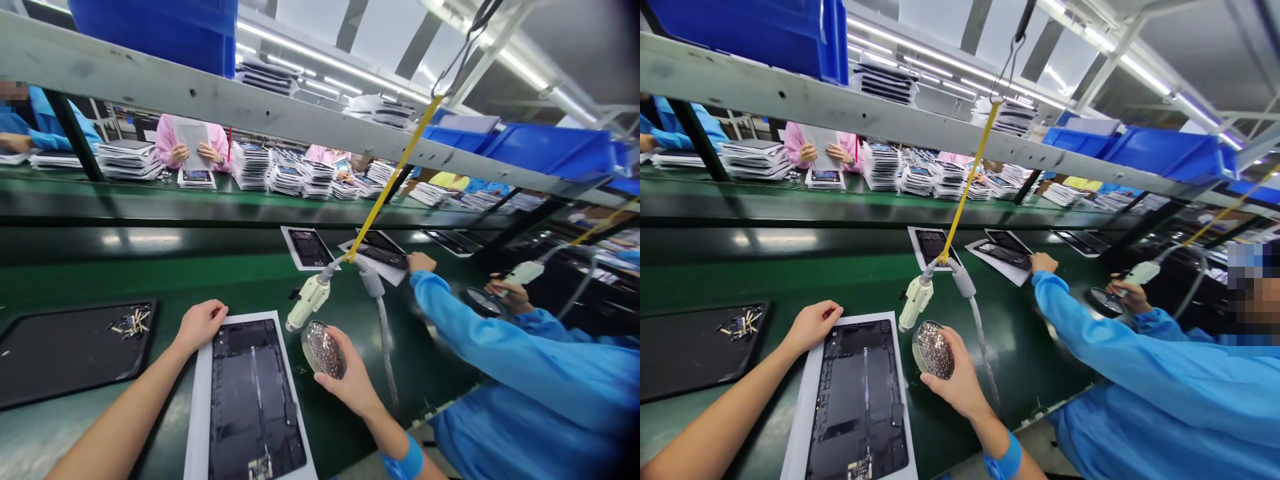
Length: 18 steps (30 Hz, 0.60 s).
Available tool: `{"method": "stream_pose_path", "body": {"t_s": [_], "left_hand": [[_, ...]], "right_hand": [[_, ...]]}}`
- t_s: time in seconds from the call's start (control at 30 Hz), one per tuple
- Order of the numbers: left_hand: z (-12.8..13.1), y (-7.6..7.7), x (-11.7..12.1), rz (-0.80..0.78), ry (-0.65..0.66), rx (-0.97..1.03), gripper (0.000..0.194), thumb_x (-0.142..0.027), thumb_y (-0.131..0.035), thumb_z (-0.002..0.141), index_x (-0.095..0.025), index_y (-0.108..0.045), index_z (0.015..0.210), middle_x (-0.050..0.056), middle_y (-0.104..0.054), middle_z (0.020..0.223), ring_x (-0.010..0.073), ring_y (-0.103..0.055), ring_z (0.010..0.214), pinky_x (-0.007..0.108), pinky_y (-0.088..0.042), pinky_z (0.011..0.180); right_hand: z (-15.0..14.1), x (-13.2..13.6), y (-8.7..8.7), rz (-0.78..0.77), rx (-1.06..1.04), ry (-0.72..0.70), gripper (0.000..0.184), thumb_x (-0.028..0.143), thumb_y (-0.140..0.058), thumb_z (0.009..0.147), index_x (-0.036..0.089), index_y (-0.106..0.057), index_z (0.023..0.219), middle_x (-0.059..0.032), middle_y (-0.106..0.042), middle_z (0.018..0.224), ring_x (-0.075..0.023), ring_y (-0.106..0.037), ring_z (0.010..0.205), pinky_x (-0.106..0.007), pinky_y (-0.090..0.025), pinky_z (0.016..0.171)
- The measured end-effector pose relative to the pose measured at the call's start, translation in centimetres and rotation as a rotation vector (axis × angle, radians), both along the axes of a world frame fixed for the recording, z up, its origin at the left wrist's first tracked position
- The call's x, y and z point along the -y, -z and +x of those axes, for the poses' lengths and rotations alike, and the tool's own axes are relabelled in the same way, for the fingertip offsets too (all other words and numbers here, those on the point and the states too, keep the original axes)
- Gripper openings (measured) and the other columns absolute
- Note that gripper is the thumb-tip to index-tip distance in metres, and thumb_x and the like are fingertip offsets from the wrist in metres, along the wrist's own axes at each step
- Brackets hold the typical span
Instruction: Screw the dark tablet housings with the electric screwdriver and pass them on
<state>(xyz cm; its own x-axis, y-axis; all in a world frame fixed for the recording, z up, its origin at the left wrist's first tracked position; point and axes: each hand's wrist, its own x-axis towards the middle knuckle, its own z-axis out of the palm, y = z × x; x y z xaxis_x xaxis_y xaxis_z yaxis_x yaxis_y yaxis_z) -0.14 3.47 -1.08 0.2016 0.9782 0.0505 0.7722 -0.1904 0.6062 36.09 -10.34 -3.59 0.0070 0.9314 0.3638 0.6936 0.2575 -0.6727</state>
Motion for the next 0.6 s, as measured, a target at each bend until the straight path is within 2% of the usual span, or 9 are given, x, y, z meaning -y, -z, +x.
{"method": "stream_pose_path", "body": {"t_s": [0.17,0.3,0.43,0.6], "left_hand": [[0.1,0.0,0.0,-0.004,-0.005,0.016,0.034,-0.045,-0.045,0.093,-0.024,-0.071,0.085,0.003,-0.077,0.084,0.0219,-0.069,0.079,0.030,-0.042,0.068],[0.1,0.0,0.0,-0.004,0.001,0.022,0.035,-0.046,-0.045,0.093,-0.024,-0.071,0.085,0.003,-0.077,0.085,0.0223,-0.069,0.080,0.031,-0.042,0.067],[0.2,0.0,0.1,-0.012,0.000,0.024,0.034,-0.045,-0.046,0.094,-0.024,-0.071,0.085,0.003,-0.077,0.085,0.0220,-0.068,0.080,0.031,-0.041,0.067],[0.3,-0.1,0.1,-0.032,-0.004,0.022,0.032,-0.042,-0.046,0.093,-0.023,-0.071,0.086,0.003,-0.076,0.085,0.0210,-0.066,0.077,0.030,-0.041,0.068]], "right_hand": [[0.1,0.4,-0.3,0.234,0.190,0.037,0.085,0.042,-0.084,0.072,0.024,-0.044,0.145,-0.0193,-0.043,0.155,-0.0440,-0.049,0.142,-0.064,-0.047,0.114],[0.5,0.5,-1.2,0.330,0.359,0.003,0.087,0.038,-0.084,0.074,0.027,-0.040,0.148,-0.0196,-0.037,0.156,-0.0466,-0.048,0.141,-0.068,-0.049,0.110],[1.1,0.4,-1.5,0.240,0.449,-0.010,0.086,0.034,-0.084,0.071,0.027,-0.043,0.146,-0.0196,-0.037,0.154,-0.0464,-0.049,0.137,-0.067,-0.052,0.107],[1.2,0.7,-1.8,-0.059,0.397,0.078,0.083,0.032,-0.086,0.063,0.023,-0.053,0.139,-0.0183,-0.049,0.146,-0.0435,-0.054,0.133,-0.061,-0.053,0.109]]}}
